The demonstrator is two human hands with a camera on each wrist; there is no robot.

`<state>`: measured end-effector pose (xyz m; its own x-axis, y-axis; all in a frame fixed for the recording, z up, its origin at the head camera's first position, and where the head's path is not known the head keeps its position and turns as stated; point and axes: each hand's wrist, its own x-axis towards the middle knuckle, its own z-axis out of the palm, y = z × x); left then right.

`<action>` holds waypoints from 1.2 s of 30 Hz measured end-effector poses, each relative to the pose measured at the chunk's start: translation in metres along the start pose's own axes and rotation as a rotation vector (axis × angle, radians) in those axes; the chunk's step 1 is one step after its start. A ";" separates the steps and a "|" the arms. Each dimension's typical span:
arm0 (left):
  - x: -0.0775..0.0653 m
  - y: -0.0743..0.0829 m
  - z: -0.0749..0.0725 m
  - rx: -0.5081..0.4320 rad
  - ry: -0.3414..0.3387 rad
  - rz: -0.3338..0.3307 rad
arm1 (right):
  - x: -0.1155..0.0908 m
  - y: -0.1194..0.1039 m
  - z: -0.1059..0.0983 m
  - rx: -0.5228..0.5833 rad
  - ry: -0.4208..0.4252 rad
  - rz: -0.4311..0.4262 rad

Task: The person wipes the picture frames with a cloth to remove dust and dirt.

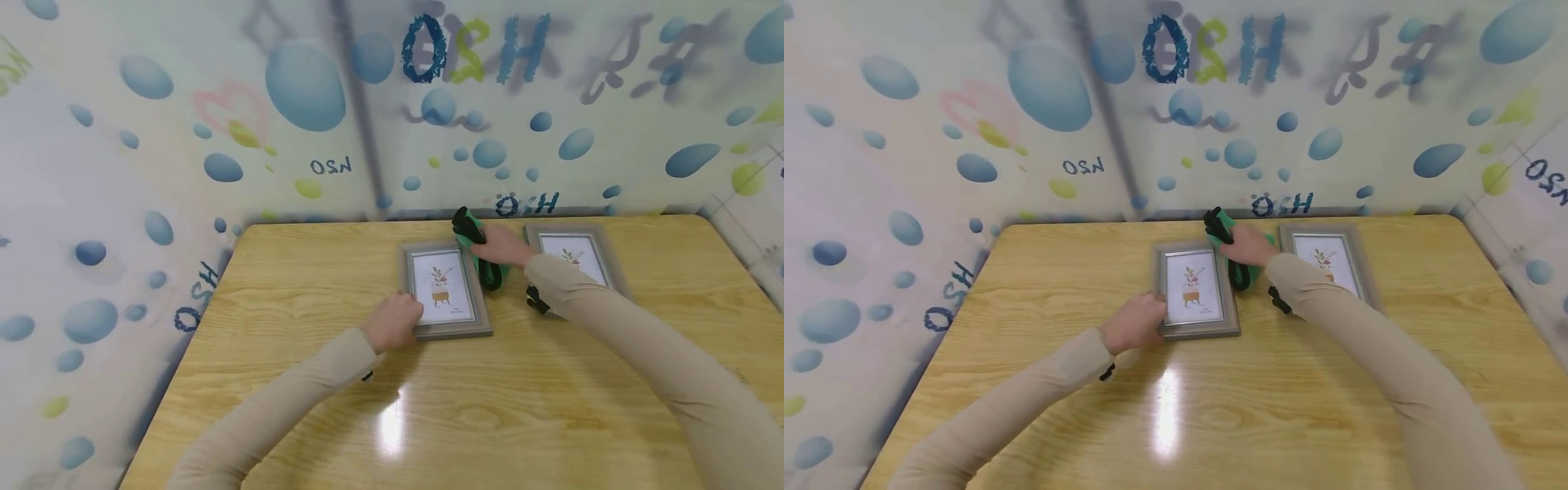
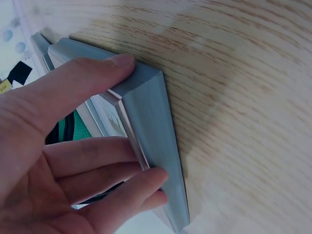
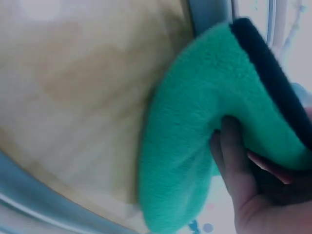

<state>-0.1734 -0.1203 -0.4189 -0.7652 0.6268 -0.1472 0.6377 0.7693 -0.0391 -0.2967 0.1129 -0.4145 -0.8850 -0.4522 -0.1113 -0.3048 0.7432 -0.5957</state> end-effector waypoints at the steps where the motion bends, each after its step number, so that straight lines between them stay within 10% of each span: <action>1: 0.001 0.001 0.000 -0.001 0.001 -0.001 | 0.001 -0.001 -0.001 -0.027 0.000 0.002; 9: 0.001 0.001 0.001 -0.053 0.023 -0.027 | -0.025 -0.020 0.006 -0.171 -0.074 0.017; 24: -0.001 -0.002 -0.001 -0.046 0.028 -0.024 | -0.087 -0.039 0.033 -0.113 -0.048 -0.040; 36: 0.002 0.000 0.001 -0.020 -0.001 -0.002 | -0.042 -0.020 0.032 -0.351 0.051 -0.123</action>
<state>-0.1747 -0.1194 -0.4200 -0.7662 0.6253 -0.1481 0.6344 0.7728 -0.0192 -0.2419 0.1008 -0.4233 -0.8478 -0.5302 -0.0104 -0.5044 0.8124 -0.2925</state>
